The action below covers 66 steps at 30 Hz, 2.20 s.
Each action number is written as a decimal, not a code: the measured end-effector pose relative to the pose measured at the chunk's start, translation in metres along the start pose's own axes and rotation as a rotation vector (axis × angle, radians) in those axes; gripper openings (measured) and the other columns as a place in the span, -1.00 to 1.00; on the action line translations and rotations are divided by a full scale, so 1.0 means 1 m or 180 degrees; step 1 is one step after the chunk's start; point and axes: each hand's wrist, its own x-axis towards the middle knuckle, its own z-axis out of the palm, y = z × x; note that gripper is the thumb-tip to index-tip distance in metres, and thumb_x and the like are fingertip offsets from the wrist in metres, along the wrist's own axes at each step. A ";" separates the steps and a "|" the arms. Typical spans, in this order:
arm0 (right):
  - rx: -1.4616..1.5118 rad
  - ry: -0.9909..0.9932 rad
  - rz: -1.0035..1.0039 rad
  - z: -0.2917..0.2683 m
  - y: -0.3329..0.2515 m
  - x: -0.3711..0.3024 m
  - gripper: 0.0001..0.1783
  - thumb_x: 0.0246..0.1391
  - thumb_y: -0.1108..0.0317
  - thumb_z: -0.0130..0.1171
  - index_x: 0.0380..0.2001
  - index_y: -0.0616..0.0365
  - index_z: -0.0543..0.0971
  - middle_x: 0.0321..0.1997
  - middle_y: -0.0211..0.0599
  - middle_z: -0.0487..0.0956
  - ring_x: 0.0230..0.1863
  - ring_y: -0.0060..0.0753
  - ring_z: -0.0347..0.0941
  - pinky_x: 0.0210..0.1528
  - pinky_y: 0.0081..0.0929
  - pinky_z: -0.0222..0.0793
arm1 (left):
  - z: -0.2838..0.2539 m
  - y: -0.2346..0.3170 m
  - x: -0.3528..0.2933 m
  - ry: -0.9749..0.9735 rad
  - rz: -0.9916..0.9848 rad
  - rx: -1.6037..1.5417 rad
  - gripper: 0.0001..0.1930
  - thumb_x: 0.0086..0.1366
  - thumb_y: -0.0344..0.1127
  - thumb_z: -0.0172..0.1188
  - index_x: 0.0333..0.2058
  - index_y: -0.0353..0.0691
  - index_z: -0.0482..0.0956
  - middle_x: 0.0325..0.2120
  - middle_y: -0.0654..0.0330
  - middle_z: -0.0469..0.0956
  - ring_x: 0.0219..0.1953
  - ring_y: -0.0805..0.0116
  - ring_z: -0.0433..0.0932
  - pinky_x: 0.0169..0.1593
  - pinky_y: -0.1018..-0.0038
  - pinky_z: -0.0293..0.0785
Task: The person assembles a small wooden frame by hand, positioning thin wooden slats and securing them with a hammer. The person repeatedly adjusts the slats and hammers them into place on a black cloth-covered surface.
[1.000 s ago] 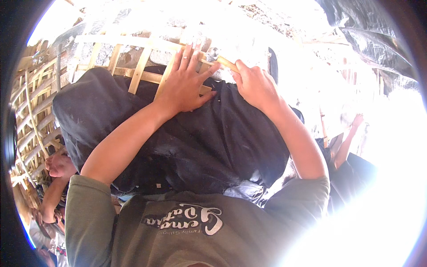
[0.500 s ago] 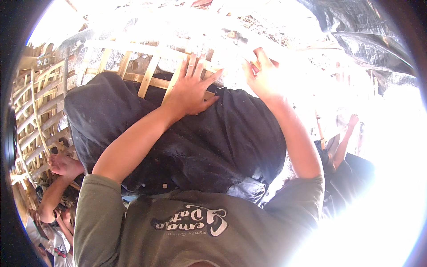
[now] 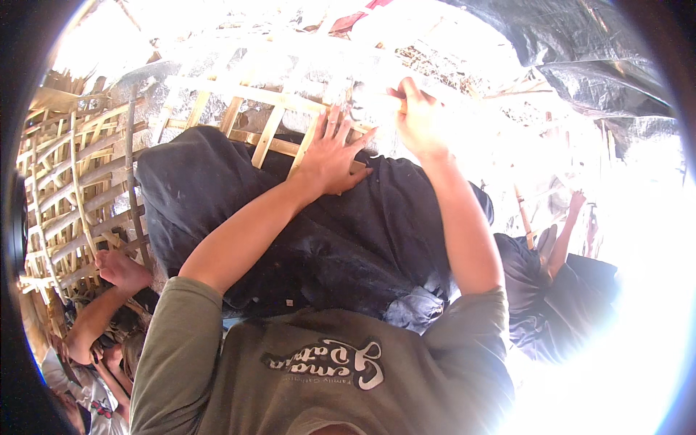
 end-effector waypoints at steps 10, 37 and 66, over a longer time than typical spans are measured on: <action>-0.0419 -0.0904 0.0748 0.044 -0.002 -0.011 -0.69 0.13 0.30 0.11 -0.04 -0.05 0.59 -0.22 -0.01 0.66 -0.16 0.09 0.61 -0.06 -0.07 0.53 | 0.008 -0.004 -0.011 0.0286 -0.0034 0.0048 -0.25 0.34 0.23 -0.03 0.43 0.15 0.05 0.45 -0.07 -0.11 0.49 -0.18 -0.29 0.42 -0.22 -0.42; -0.0729 -0.0964 0.0394 0.069 0.010 -0.023 -0.75 0.12 0.35 0.01 -0.15 0.02 0.57 -0.27 0.08 0.65 -0.21 0.18 0.61 -0.09 0.02 0.50 | -0.099 -0.111 -0.002 0.0184 -0.0900 0.0676 -0.64 0.32 -0.10 0.05 -0.09 -0.23 0.58 -0.15 -0.01 0.61 0.10 -0.04 0.48 0.28 -0.29 0.08; -0.0672 -0.1070 0.0402 0.065 0.013 -0.019 -0.78 0.08 0.38 0.04 -0.19 0.09 0.55 -0.25 0.00 0.65 -0.18 0.14 0.59 -0.07 0.01 0.48 | -0.061 -0.141 0.054 0.0043 -0.1832 0.0079 -0.52 0.38 0.08 -0.04 -0.17 -0.25 0.65 -0.30 0.03 0.66 -0.06 0.03 0.62 0.17 -0.05 0.35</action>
